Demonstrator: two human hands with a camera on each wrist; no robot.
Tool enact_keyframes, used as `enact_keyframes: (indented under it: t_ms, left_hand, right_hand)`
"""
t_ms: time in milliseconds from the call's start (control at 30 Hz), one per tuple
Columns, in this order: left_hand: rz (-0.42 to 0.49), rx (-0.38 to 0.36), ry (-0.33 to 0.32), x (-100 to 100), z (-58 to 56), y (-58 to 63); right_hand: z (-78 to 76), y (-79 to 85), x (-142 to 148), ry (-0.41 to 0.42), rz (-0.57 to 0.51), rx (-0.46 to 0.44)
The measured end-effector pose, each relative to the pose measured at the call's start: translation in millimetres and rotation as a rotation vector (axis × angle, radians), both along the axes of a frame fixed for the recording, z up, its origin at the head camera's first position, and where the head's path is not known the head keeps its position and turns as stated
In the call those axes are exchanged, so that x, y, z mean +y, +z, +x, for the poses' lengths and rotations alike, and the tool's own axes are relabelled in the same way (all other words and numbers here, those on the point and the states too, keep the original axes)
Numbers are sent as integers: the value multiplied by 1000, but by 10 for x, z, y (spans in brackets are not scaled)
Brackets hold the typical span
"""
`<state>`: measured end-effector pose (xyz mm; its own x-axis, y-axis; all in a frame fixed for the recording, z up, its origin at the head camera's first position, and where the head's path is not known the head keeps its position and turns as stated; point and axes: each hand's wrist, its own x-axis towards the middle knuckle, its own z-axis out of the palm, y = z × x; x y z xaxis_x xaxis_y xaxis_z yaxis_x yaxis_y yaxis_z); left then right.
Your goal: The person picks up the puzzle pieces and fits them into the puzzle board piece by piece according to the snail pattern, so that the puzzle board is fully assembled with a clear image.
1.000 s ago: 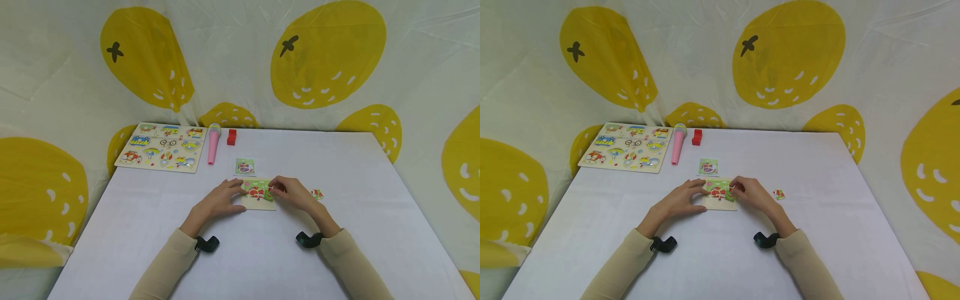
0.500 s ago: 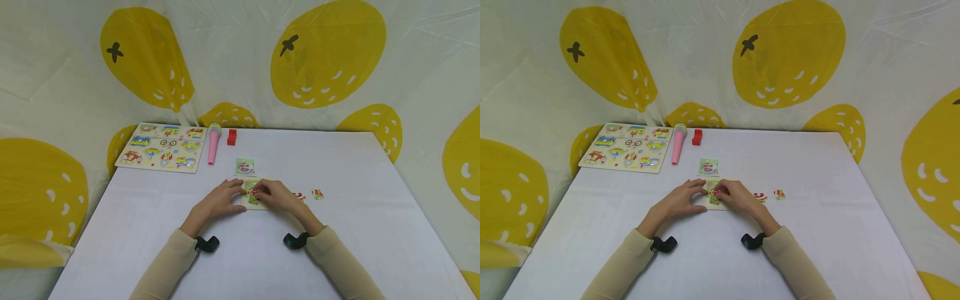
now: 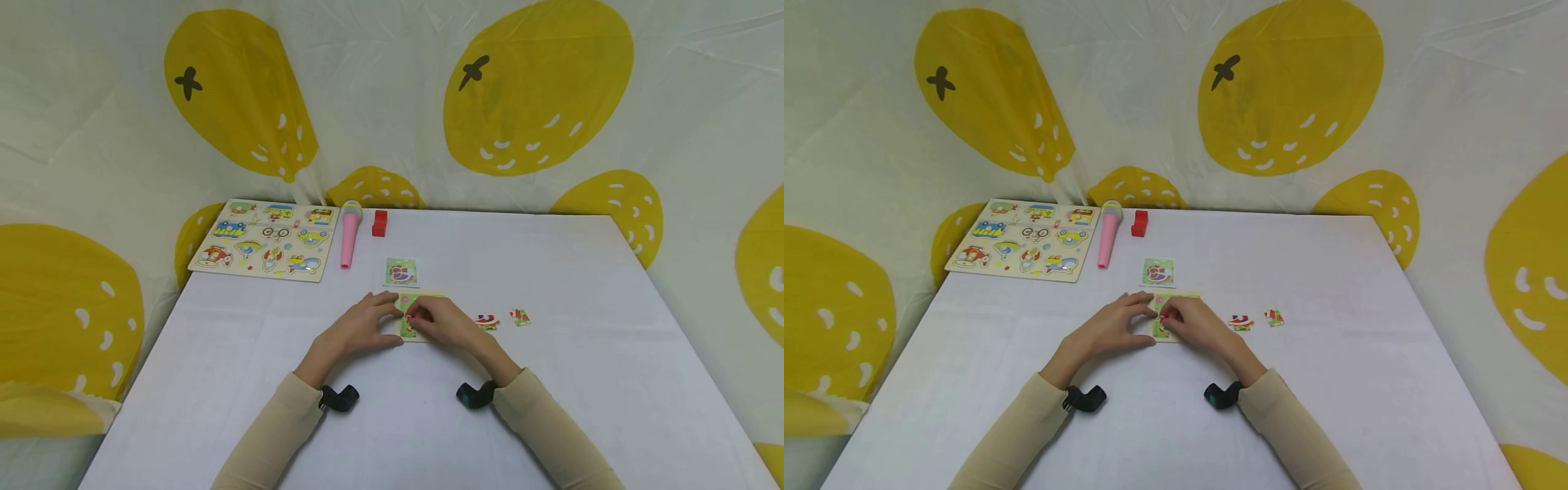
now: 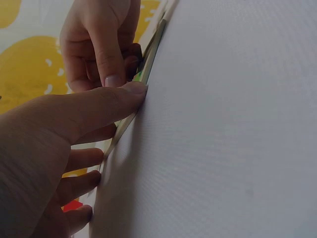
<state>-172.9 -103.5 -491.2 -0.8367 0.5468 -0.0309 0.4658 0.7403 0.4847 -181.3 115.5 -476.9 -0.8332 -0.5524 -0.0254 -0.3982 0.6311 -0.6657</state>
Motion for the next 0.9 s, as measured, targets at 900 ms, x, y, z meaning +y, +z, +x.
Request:
enact_keyframes:
  t_ms: [900]
  left_hand:
    - [75,76,-150,-24,-16,14]
  right_hand:
    - [4,-40,-44,0,42,66]
